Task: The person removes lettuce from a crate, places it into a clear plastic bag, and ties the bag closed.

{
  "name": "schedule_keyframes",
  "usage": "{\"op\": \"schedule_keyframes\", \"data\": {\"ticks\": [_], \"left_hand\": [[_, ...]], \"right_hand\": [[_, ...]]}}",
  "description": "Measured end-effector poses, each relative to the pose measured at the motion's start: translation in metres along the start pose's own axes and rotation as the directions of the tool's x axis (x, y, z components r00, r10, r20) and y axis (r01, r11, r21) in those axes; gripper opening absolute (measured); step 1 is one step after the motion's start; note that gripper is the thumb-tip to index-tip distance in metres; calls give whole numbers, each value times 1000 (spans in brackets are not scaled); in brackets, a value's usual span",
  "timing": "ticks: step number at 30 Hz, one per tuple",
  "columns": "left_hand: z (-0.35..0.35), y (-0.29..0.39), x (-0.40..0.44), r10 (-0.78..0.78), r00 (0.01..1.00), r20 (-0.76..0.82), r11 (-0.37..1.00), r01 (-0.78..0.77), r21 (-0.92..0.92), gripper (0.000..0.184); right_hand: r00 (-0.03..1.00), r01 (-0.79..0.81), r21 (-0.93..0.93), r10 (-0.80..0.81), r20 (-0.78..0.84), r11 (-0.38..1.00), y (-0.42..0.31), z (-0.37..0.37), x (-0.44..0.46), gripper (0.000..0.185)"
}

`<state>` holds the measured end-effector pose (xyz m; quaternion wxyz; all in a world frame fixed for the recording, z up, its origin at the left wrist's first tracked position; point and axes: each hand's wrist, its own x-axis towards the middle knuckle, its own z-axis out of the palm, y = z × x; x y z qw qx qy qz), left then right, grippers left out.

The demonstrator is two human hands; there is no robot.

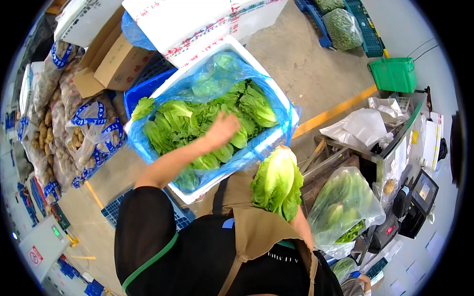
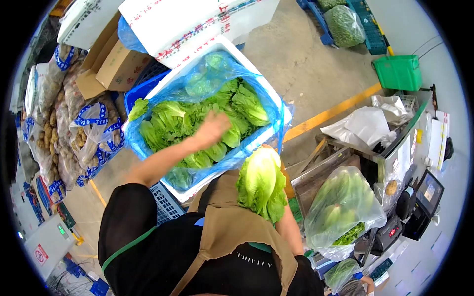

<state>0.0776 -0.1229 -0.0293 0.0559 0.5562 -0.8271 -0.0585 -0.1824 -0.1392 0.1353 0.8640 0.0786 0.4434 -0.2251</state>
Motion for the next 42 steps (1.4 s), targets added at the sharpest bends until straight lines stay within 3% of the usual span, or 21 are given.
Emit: {"op": "schedule_keyframes", "data": {"ticks": [2,5,8,9,12,14,16,18,19,22,25,27,28,29,30,31,33,35,36,40,42], "left_hand": [[61,29,6,109,994,-32,992,-110,-59,47],[94,36,17,134,983,126,991,-134,-2,53],[82,28,36,206,841,500,978,-199,-69,48],[80,21,42,201,821,534,979,-177,-97,59],[39,-14,51,232,929,290,902,-94,-421,61],[-7,-39,56,69,986,151,781,41,-623,64],[-61,-57,58,-195,922,334,443,386,-809,67],[-96,-77,51,-282,885,370,142,420,-897,77],[-110,-78,50,-299,909,289,-67,282,-957,81],[-138,-69,53,-252,945,210,-406,94,-909,81],[-136,-47,65,-206,969,137,-543,3,-840,82],[-143,-28,76,-205,970,134,-440,31,-897,81],[-138,-19,92,-145,985,96,-406,29,-913,77],[-157,4,101,-213,959,185,-373,96,-923,71],[-175,29,112,-197,948,252,-451,140,-881,65],[-172,31,121,-202,923,328,-319,255,-913,61],[-201,76,138,-104,960,261,-442,190,-877,56],[-213,100,153,-67,954,292,-468,228,-854,55],[-221,115,162,-67,943,325,-447,263,-855,56],[-277,198,214,173,964,201,-224,238,-945,60],[-297,255,238,278,960,12,-336,109,-936,60]], "right_hand": [[999,32,16,-32,3,999,1,-8,-5,34],[997,80,48,-80,0,996,-2,-14,-13,38],[992,121,70,-122,12,990,-9,-13,-21,42],[991,123,78,-126,34,989,-11,-11,-24,43],[974,208,-4,-207,93,978,-21,-32,-7,46],[966,222,-7,-219,136,975,-30,-41,1,49],[961,170,42,-175,213,985,-39,-39,6,53],[945,283,51,-287,156,958,-37,-14,8,57],[931,339,53,-343,129,939,-38,-1,9,59],[872,333,16,-314,374,943,-48,18,15,49],[842,200,-20,-162,514,980,-58,33,30,48],[896,51,116,-97,434,992,-65,46,18,48],[893,67,100,-104,439,993,-71,40,19,48],[871,125,19,-119,477,992,-71,29,24,52],[849,196,-82,-127,513,977,-73,11,25,59],[821,275,-167,-141,553,947,-74,-6,23,68],[722,425,-173,-217,657,889,-78,-27,17,91],[531,517,-3,-319,785,856,-91,-40,3,91],[500,561,-5,-334,799,828,-102,-48,-6,91],[539,732,-3,-577,613,681,-131,-69,-84,86],[506,810,-17,-684,525,587,-146,-95,-135,88]]}}
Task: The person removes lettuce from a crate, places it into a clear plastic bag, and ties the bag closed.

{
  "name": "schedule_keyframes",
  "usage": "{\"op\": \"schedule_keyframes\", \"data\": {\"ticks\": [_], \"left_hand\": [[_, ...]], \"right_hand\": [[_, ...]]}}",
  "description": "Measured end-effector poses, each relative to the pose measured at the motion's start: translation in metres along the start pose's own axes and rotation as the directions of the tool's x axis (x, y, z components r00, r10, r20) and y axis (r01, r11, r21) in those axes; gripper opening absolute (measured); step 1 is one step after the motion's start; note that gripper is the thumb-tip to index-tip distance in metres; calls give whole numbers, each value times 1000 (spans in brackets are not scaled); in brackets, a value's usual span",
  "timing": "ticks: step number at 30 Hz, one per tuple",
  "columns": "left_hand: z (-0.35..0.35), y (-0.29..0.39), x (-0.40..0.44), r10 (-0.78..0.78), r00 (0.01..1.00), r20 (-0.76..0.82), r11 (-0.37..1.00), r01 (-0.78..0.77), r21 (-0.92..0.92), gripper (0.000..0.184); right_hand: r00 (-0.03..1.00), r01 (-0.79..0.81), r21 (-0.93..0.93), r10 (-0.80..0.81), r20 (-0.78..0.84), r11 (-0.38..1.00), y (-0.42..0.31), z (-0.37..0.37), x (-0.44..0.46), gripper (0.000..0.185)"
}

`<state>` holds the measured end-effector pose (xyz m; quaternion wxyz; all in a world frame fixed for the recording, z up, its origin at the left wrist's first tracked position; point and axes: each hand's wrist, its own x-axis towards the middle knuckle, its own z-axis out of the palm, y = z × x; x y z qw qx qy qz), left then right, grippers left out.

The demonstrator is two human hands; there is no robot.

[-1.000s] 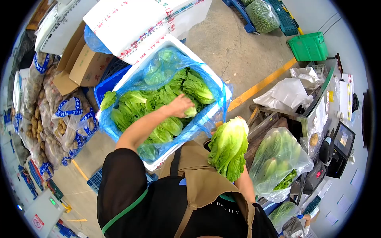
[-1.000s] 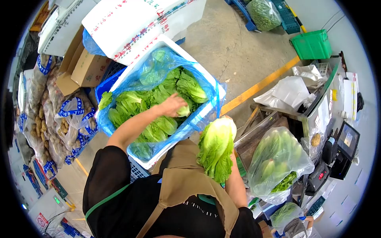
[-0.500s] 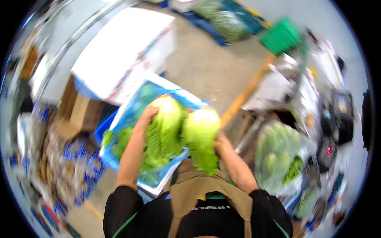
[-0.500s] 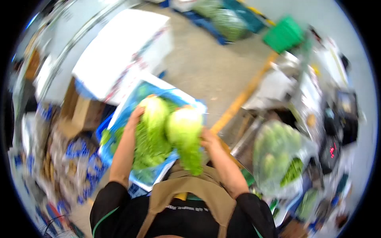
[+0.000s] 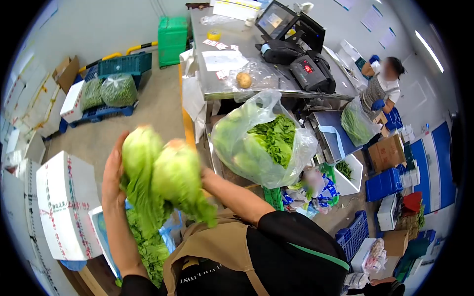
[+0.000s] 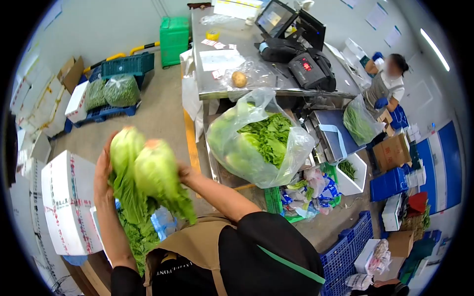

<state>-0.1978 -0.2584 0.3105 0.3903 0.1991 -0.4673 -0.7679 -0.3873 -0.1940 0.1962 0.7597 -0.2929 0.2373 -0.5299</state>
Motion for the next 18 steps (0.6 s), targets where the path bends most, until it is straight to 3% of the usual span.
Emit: {"op": "schedule_keyframes", "data": {"ticks": [2,4,6,8,9,10,12,14,17,18], "left_hand": [[55,-2,37,60,996,61,991,-52,-121,60],[95,-20,75,214,973,91,972,-221,77,52],[135,-51,108,265,956,121,898,-291,329,43],[176,-99,126,102,968,228,802,-215,558,37],[190,-135,135,256,880,400,636,-466,616,39],[203,-179,147,329,790,517,458,-612,645,46],[233,-225,152,185,724,664,48,-682,730,61],[231,-276,182,192,627,755,-413,-646,642,47],[209,-310,237,-53,851,522,-348,-506,789,25],[210,-291,243,50,871,489,-288,-456,842,17]], "right_hand": [[988,90,-99,-101,-115,991,-49,-19,-40,90],[956,156,-197,-198,-216,968,-94,-41,-90,92],[901,196,-308,-295,-319,931,-136,-64,-152,94],[829,214,-409,-386,-405,887,-171,-83,-217,96],[791,218,-447,-426,-440,867,-184,-92,-249,97],[752,222,-484,-464,-467,847,-194,-99,-281,98],[691,227,-530,-519,-504,817,-206,-115,-331,101],[649,240,-552,-555,-521,799,-208,-133,-363,103],[648,251,-573,-575,-499,780,-201,-161,-378,106],[663,243,-585,-573,-482,774,-200,-171,-373,108]]}}
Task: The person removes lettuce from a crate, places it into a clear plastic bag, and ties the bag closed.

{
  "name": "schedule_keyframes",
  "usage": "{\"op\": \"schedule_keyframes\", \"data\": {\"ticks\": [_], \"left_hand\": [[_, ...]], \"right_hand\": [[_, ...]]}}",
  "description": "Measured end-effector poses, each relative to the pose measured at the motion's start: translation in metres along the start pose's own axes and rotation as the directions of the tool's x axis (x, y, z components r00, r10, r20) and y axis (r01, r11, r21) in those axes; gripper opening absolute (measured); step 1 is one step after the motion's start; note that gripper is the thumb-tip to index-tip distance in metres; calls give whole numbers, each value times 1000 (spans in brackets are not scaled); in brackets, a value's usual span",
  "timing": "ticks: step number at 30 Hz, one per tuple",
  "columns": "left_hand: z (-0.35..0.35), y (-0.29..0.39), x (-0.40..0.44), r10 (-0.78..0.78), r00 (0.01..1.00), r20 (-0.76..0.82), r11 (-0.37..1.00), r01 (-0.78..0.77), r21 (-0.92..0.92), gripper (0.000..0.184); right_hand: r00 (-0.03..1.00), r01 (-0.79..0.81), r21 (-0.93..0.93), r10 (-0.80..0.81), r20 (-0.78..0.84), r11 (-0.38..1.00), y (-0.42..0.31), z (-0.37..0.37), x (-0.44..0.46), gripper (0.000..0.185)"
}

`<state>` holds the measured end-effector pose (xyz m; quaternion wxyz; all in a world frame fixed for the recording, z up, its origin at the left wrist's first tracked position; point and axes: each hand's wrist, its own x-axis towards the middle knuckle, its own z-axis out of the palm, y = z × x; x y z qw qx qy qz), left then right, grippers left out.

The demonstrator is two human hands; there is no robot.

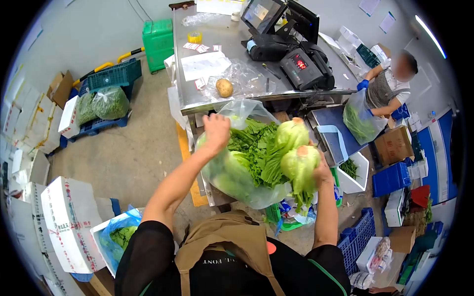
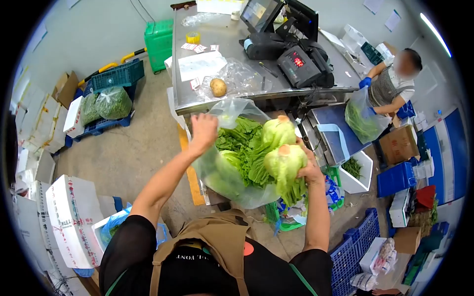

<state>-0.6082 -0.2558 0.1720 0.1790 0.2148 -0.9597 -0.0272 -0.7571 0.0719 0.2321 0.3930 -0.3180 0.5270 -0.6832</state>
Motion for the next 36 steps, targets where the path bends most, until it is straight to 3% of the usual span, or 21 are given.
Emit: {"op": "schedule_keyframes", "data": {"ticks": [2,3,4,5,8,9,10,11,14,16,17,21,24,25,26,28,30,31,32,34,36], "left_hand": [[-36,-11,15,-215,973,80,923,230,-309,17],[-47,-14,15,-246,953,178,710,303,-636,18],[-55,-16,14,-241,929,279,380,355,-854,18],[-61,-18,14,-201,909,365,-13,370,-929,19],[-72,-15,3,-60,922,384,-440,321,-839,22],[-63,-20,3,-87,924,373,-539,271,-797,24],[-58,-25,4,-137,913,385,-569,246,-785,25],[-53,-30,5,-186,899,397,-595,218,-773,25],[-41,-53,5,-231,886,402,-654,165,-738,33],[-44,-52,9,-240,881,407,-694,138,-707,34],[-47,-46,6,-206,913,351,-582,174,-795,38],[-64,-46,3,-74,951,300,-557,210,-803,48],[-69,-38,-4,34,948,315,-455,295,-840,49],[-89,-28,-3,96,939,332,-350,344,-871,46],[-90,-25,-3,115,933,341,-335,359,-871,45],[-91,-23,0,150,924,351,-298,381,-875,44],[-95,-23,5,136,943,305,-299,332,-895,48],[-97,-21,9,121,951,284,-299,308,-903,49],[-96,-19,11,108,959,263,-301,283,-911,50],[-94,-21,11,140,961,236,-298,269,-916,47],[-97,-20,6,171,958,233,-273,273,-923,46]], "right_hand": [[999,-9,-112,15,52,994,13,-4,25,109],[996,-16,-189,32,82,982,18,-6,40,109],[994,-11,-535,65,83,845,18,-11,57,103],[974,-86,-583,191,122,808,13,-3,81,104],[880,-260,-708,462,106,656,-5,51,142,108],[856,-201,-787,495,148,584,7,55,165,109],[828,-129,-854,529,187,504,11,67,182,111],[794,-202,-830,584,172,520,10,76,192,111],[821,-78,-887,533,202,455,10,99,179,111],[859,-69,-859,468,207,508,32,98,165,111],[853,-103,-842,483,199,529,33,95,165,111],[811,-112,-837,536,234,535,34,84,167,111],[768,-146,-789,571,290,597,43,67,186,107],[672,-396,-634,680,292,664,28,79,188,97],[715,-426,-629,668,207,651,16,88,192,86],[818,-394,-644,570,81,656,49,96,202,84],[830,-215,-906,557,26,363,57,128,200,87],[873,-127,-992,478,-100,24,76,158,195,85],[905,-181,-967,354,-236,-182,89,189,180,61],[973,-138,-974,157,-167,-180,127,202,164,43],[968,18,-997,247,37,77,186,205,171,38]]}}
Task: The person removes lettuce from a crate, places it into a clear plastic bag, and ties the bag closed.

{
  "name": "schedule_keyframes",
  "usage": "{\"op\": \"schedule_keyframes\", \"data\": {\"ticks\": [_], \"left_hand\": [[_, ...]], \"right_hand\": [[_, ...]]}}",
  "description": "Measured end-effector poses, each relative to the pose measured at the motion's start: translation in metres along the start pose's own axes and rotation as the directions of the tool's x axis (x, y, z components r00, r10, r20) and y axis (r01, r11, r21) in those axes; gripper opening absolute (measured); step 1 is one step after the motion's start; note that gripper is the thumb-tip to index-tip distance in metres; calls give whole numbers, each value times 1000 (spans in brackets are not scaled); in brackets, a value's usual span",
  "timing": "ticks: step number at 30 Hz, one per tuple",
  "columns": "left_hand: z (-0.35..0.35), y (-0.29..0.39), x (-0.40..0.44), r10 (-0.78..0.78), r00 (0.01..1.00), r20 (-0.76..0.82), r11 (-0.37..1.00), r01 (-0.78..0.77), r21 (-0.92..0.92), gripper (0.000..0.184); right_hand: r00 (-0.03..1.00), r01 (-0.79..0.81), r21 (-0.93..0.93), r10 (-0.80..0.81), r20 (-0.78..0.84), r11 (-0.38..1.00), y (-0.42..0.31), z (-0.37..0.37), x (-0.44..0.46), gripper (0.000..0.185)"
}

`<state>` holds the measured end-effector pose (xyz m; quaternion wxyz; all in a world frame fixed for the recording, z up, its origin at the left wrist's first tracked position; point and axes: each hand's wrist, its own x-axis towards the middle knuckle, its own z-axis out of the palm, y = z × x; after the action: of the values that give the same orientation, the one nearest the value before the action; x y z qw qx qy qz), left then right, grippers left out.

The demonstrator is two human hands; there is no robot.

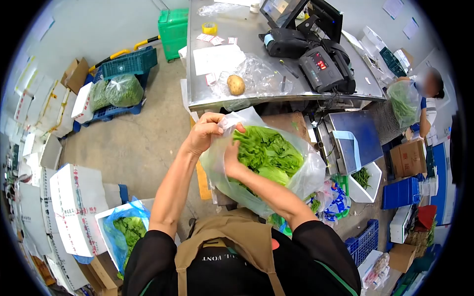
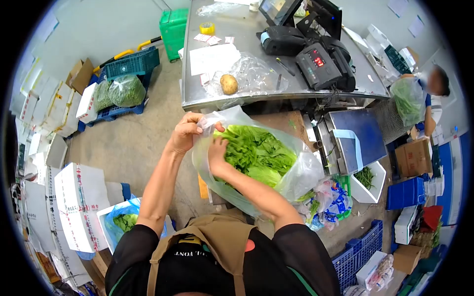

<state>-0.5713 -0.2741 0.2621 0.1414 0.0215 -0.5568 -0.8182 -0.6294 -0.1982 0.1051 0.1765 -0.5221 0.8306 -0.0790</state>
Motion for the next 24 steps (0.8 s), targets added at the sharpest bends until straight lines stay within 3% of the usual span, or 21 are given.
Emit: {"op": "schedule_keyframes", "data": {"ticks": [2,5,7,8,9,10,12,14,16,19,20,22,23,24], "left_hand": [[-1,5,-5,-4,1000,9,997,3,73,44],[-8,7,-13,15,1000,23,995,-17,96,38],[-15,1,-19,58,998,11,985,-59,160,33],[-8,-3,-20,89,994,-66,987,-79,143,17],[-7,-20,-19,38,984,-177,956,16,294,8],[-5,-18,-16,103,980,-168,874,-8,486,23],[12,-30,-12,392,881,-264,813,-198,547,29],[-2,-64,-17,459,830,-315,680,-101,726,32],[11,-35,-91,556,734,-391,648,-87,757,35],[-35,-90,-179,668,587,-457,589,-41,807,37],[-22,-65,-243,509,543,-668,757,87,647,35],[-51,-120,-323,535,268,-801,706,379,598,29],[-60,-139,-383,527,154,-836,684,507,524,28],[-54,-143,-434,527,-52,-848,696,600,395,27]], "right_hand": [[994,88,162,-76,-80,983,3,34,2,37],[907,88,302,48,-418,949,26,56,-10,38],[812,186,366,67,-580,912,41,61,-13,38],[896,234,473,0,-444,849,35,46,-14,41],[953,235,584,-67,-295,777,29,28,-19,43],[961,254,551,-146,-234,795,36,19,-15,44],[928,358,327,-293,-231,875,46,11,-15,44],[875,454,95,-422,-239,886,45,11,-11,45],[831,501,-56,-498,-246,864,47,11,-11,46],[807,535,-152,-556,-200,831,48,3,-10,48],[813,536,-162,-558,-166,829,45,-3,-14,48],[879,472,-231,-473,51,851,23,-41,-22,46],[896,422,-24,-413,164,906,2,-57,-35,42],[897,426,-42,-416,150,904,23,-62,-32,42]]}}
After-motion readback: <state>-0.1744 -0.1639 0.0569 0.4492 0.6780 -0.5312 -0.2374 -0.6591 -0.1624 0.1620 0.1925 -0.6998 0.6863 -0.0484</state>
